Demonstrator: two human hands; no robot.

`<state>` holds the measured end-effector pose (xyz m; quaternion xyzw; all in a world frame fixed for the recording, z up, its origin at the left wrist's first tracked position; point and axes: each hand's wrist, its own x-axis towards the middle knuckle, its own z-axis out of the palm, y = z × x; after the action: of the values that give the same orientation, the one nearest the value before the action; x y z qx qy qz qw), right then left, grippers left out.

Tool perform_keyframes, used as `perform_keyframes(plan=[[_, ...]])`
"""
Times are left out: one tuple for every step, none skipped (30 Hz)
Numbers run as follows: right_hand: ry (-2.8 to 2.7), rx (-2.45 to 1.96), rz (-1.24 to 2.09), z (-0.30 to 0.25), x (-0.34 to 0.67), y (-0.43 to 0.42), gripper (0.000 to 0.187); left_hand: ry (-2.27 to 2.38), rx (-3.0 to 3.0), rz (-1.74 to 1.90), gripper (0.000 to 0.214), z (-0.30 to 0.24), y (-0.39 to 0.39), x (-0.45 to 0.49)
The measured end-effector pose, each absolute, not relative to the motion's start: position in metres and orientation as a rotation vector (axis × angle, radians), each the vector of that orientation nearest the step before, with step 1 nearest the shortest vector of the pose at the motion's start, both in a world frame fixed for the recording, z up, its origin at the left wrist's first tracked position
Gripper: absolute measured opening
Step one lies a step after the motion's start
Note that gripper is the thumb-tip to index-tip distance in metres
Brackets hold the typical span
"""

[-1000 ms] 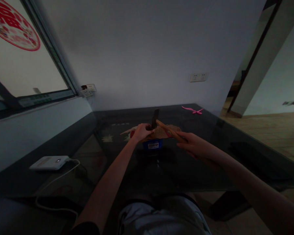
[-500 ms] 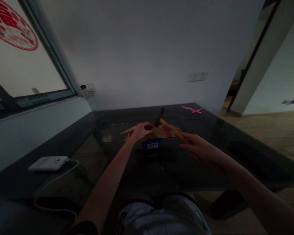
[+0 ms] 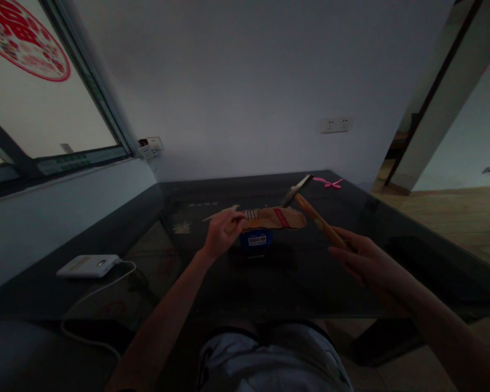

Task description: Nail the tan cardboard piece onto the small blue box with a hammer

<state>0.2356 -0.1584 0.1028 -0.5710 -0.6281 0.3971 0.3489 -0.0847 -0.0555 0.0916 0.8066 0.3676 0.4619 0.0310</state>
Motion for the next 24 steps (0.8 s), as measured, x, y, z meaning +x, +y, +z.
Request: perform_keyframes(plan=[[-1.611, -1.485, 1.031, 0.101, 0.238, -0.16, 0.071, 1.095, 2.546, 1.28, 0.018, 0.085, -0.064, -0.086], [-1.599, -1.49, 1.037, 0.099, 0.239, -0.162, 0.071, 1.058, 2.6, 1.111, 0.018, 0.078, -0.072, -0.086], [-1.591, -1.493, 1.041, 0.098, 0.24, -0.164, 0.071, 1.032, 2.638, 0.947, 0.019, 0.07, -0.076, -0.086], [-1.584, -1.496, 1.041, 0.097, 0.242, -0.166, 0.07, 1.03, 2.659, 0.797, 0.019, 0.063, -0.079, -0.086], [-1.576, -1.5, 1.041, 0.096, 0.243, -0.167, 0.07, 1.057, 2.663, 0.686, 0.019, 0.055, -0.08, -0.086], [-1.569, -1.503, 1.039, 0.095, 0.243, -0.168, 0.07, 1.108, 2.656, 0.609, 0.019, 0.048, -0.08, -0.086], [-1.563, -1.503, 1.035, 0.093, 0.244, -0.17, 0.069, 1.173, 2.643, 0.555, 0.018, 0.042, -0.078, -0.086], [-1.561, -1.5, 1.034, 0.091, 0.245, -0.171, 0.069, 1.244, 2.629, 0.523, 0.017, 0.037, -0.076, -0.085], [-1.562, -1.495, 1.035, 0.09, 0.245, -0.171, 0.068, 1.309, 2.615, 0.496, 0.017, 0.033, -0.074, -0.085], [-1.564, -1.491, 1.037, 0.088, 0.245, -0.172, 0.067, 1.36, 2.607, 0.468, 0.017, 0.03, -0.072, -0.084], [-1.565, -1.487, 1.038, 0.086, 0.245, -0.173, 0.066, 1.395, 2.607, 0.438, 0.017, 0.028, -0.071, -0.083], [-1.561, -1.486, 1.036, 0.085, 0.245, -0.174, 0.066, 1.415, 2.613, 0.407, 0.017, 0.027, -0.07, -0.082], [-1.553, -1.487, 1.035, 0.084, 0.245, -0.174, 0.066, 1.425, 2.621, 0.372, 0.016, 0.026, -0.07, -0.08], [-1.542, -1.487, 1.036, 0.083, 0.244, -0.175, 0.065, 1.427, 2.629, 0.336, 0.015, 0.026, -0.07, -0.079], [-1.533, -1.486, 1.038, 0.083, 0.243, -0.176, 0.065, 1.427, 2.635, 0.304, 0.014, 0.026, -0.069, -0.078], [-1.53, -1.483, 1.045, 0.083, 0.242, -0.176, 0.066, 1.427, 2.639, 0.278, 0.013, 0.025, -0.069, -0.077], [-1.535, -1.479, 1.055, 0.083, 0.241, -0.177, 0.066, 1.426, 2.641, 0.257, 0.013, 0.025, -0.068, -0.076], [-1.54, -1.475, 1.062, 0.083, 0.24, -0.178, 0.066, 1.423, 2.642, 0.239, 0.013, 0.025, -0.068, -0.075], [-1.545, -1.472, 1.069, 0.083, 0.24, -0.178, 0.065, 1.419, 2.643, 0.225, 0.013, 0.025, -0.067, -0.075], [-1.547, -1.469, 1.071, 0.083, 0.239, -0.178, 0.064, 1.414, 2.644, 0.215, 0.013, 0.025, -0.066, -0.075], [-1.546, -1.467, 1.072, 0.082, 0.239, -0.179, 0.063, 1.408, 2.643, 0.206, 0.014, 0.025, -0.065, -0.075], [-1.542, -1.463, 1.071, 0.082, 0.239, -0.179, 0.062, 1.4, 2.642, 0.195, 0.014, 0.025, -0.064, -0.075], [-1.539, -1.463, 1.071, 0.082, 0.239, -0.18, 0.061, 1.393, 2.641, 0.182, 0.015, 0.026, -0.063, -0.075], [-1.538, -1.467, 1.068, 0.081, 0.238, -0.18, 0.06, 1.388, 2.639, 0.163, 0.015, 0.027, -0.063, -0.074]])
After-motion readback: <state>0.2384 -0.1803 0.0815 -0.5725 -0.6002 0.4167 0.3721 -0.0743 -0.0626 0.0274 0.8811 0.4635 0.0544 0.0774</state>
